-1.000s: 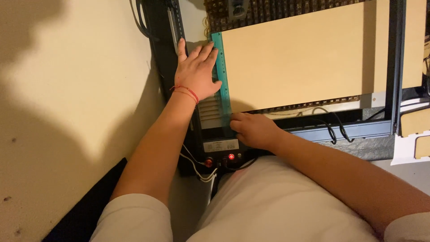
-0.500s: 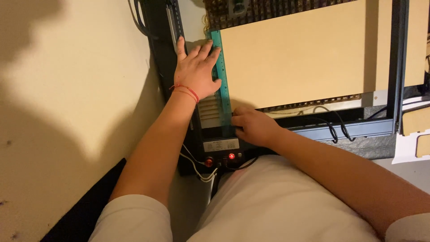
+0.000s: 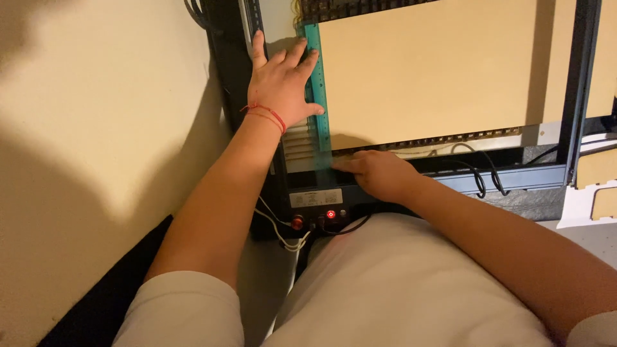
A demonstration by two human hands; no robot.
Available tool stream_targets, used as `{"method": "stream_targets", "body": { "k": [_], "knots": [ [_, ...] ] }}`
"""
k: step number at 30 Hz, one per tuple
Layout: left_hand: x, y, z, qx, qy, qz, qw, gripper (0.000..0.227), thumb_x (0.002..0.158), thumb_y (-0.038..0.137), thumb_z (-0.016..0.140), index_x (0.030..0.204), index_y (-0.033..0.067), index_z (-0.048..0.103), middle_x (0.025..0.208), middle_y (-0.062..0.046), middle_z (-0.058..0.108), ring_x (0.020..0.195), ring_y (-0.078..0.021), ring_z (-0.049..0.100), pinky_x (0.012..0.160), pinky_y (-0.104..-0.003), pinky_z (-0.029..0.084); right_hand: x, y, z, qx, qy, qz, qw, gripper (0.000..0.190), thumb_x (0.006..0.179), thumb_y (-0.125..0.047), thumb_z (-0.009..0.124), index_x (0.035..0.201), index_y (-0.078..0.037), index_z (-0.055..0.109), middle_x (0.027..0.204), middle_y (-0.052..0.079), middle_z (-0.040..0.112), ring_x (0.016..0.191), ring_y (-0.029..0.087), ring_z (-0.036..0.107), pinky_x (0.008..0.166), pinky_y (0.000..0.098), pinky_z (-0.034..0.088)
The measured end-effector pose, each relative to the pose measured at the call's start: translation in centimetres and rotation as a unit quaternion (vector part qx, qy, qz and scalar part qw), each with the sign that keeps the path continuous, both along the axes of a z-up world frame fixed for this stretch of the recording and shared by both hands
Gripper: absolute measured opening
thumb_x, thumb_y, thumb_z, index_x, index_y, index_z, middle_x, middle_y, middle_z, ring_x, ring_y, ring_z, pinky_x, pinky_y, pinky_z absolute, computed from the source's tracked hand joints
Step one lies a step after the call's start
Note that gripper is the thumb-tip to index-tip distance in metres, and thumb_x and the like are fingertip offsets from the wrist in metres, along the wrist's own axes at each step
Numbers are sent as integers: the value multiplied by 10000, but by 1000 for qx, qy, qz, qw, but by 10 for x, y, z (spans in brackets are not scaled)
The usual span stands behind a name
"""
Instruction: The person removes a small wooden piece from a larger board and places the board onto the bed of a 3D printer. They then use a ruler to measure the board's position on the printer bed and adjust the printer's extruder head.
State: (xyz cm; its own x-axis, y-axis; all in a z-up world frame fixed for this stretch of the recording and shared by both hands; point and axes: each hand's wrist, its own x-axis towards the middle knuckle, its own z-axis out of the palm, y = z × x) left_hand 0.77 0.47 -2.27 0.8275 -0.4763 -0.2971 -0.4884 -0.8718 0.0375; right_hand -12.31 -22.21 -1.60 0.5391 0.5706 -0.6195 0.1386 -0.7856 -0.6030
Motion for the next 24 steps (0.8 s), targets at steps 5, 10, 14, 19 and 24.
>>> {"method": "stream_targets", "body": {
  "k": [5, 10, 14, 19, 24],
  "knots": [
    [-1, 1, 1, -13, 2, 1, 1000, 1027, 693, 778, 667, 1490, 183, 409, 1567, -98, 377, 1238, -346, 524, 1152, -656, -88, 4, 3, 0, -19, 1, 24, 1000, 608, 869, -172, 402, 1432, -366, 528, 1124, 81, 665, 1067, 315, 615, 828, 477, 490],
    [0, 2, -5, -8, -1, -1, 1000, 1029, 703, 799, 643, 1498, 190, 409, 1566, -81, 376, 1205, -342, 540, 1155, -652, -96, 14, 10, 20, -82, 60, 16, 995, 632, 858, -195, 377, 1437, -419, 500, 1344, 15, 620, 1154, 325, 591, 867, 475, 501],
    [0, 3, -10, -11, -17, -3, 1000, 1048, 688, 809, 648, 1502, 192, 413, 1559, -71, 385, 1196, -330, 540, 1156, -650, -102, 11, 7, 7, -68, 28, 24, 997, 620, 861, -205, 381, 1433, -409, 509, 1257, 101, 648, 1067, 375, 618, 829, 504, 505],
    [-1, 3, -8, -15, -17, -2, 1000, 1032, 686, 790, 665, 1486, 183, 427, 1555, -72, 399, 1165, -319, 555, 1160, -647, -98, 13, 8, 18, -60, 55, 10, 997, 631, 857, -188, 366, 1440, -393, 495, 1374, 7, 606, 1166, 323, 596, 895, 455, 499],
    [0, 3, -7, -9, -10, -2, 1000, 1024, 699, 782, 652, 1490, 176, 419, 1559, -82, 391, 1180, -311, 548, 1148, -654, -96, 9, 5, 7, -38, 25, 8, 999, 619, 844, -197, 390, 1422, -376, 520, 1329, 41, 630, 1130, 325, 611, 860, 475, 503]
  ]
}}
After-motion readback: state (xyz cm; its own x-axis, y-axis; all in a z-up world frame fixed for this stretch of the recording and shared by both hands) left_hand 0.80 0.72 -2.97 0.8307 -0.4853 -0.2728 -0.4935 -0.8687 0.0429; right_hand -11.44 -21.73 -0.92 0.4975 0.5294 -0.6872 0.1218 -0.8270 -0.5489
